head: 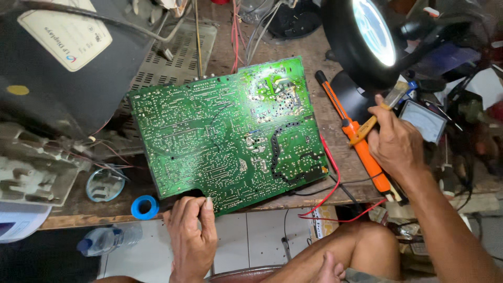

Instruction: The person scrapes a green circuit board with a utility knife, then uses a soldering iron and solder wire to solder various points on the board. The person works while sitting on the floor in a cluttered workspace.

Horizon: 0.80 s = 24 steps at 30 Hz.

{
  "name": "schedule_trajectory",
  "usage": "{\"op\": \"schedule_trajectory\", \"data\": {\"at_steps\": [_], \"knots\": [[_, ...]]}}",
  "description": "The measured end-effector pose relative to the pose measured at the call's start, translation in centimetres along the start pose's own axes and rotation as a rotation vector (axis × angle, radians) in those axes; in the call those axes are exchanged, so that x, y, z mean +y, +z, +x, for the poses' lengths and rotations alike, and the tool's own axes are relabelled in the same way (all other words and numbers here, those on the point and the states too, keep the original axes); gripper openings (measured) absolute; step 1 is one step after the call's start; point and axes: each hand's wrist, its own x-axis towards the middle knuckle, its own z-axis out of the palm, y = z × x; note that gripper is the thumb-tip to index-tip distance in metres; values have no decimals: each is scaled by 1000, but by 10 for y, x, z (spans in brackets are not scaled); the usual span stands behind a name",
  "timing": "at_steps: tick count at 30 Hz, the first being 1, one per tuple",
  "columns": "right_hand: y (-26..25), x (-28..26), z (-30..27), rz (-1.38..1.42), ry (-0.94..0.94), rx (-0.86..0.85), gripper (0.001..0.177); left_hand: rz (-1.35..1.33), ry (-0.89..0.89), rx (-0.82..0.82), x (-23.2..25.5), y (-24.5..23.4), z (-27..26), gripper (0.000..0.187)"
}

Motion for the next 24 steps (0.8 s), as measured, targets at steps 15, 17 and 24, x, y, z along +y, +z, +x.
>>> {"op": "schedule_trajectory", "data": {"at_steps": [15, 17, 24], "knots": [[-20, -99, 13, 434, 25, 228, 36, 39, 21, 127, -23, 20, -15, 17], [-10, -81, -1, 402, 70, 243, 39, 41, 12, 123, -24, 21, -16, 17], [-12, 15, -47, 544, 465, 292, 60, 80, -3, 125, -26, 23, -18, 17]]}}
